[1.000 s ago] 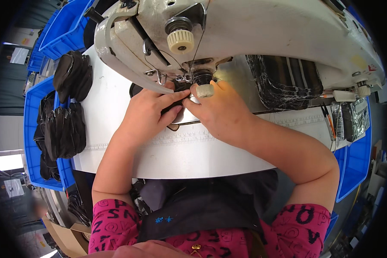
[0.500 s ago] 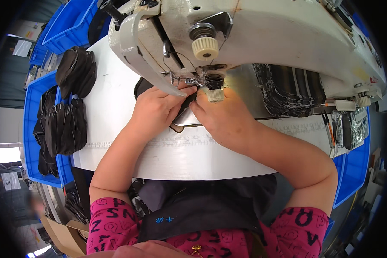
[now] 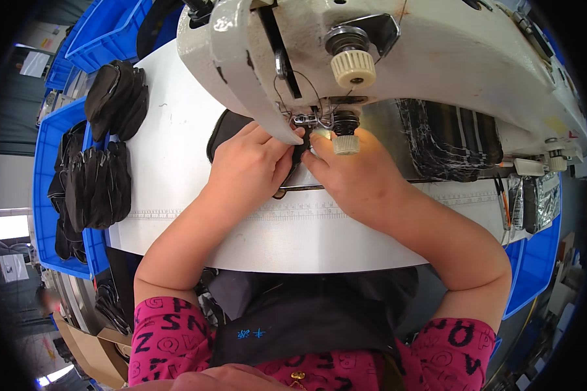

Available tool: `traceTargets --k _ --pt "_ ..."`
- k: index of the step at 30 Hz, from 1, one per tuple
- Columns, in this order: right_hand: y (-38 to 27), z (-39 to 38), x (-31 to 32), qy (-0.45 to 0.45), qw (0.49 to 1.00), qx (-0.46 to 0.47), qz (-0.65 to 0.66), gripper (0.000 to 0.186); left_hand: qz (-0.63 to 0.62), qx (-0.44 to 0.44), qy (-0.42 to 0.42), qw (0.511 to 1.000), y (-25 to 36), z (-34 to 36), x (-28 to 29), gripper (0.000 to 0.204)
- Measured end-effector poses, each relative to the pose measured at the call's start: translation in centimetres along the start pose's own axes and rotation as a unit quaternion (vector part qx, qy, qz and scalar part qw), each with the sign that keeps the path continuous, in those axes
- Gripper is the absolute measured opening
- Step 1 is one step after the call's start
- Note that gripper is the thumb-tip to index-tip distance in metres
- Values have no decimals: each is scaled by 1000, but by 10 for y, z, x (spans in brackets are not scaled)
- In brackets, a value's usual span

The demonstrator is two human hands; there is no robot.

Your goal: Sewing together pieces of dark fabric or leather using a semi-industrial sewing machine.

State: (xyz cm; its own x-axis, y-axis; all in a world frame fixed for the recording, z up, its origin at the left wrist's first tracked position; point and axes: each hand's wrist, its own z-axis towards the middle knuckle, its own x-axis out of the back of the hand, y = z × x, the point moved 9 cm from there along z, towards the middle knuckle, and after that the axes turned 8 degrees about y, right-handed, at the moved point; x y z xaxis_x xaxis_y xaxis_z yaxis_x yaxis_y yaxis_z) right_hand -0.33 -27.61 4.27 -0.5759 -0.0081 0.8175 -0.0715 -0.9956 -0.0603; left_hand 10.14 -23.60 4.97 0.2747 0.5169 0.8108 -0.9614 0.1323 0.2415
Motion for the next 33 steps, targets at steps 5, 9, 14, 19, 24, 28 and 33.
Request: traceTargets --k 5,9,14,19,24,28,33 --pt "3 2 3 -5 1000 -8 17 24 4 8 -18 1000 1 1 -2 25" --pt "4 4 5 16 1000 -8 14 24 6 18 -8 1000 1 1 -1 24" --pt "7 -3 2 18 999 -29 21 27 -23 19 -52 998 0 -4 -1 42" --pt "10 -8 -3 6 999 -40 22 31 -119 37 -153 980 -3 -14 8 66" --pt "-10 -6 -13 -116 992 -29 45 32 -163 34 -169 971 -13 -13 11 65" --pt "-31 0 -11 12 997 76 24 34 -184 75 -123 972 -22 -7 12 56" --pt "-45 0 -3 104 984 140 -23 27 -125 128 -76 981 -18 -7 3 42"
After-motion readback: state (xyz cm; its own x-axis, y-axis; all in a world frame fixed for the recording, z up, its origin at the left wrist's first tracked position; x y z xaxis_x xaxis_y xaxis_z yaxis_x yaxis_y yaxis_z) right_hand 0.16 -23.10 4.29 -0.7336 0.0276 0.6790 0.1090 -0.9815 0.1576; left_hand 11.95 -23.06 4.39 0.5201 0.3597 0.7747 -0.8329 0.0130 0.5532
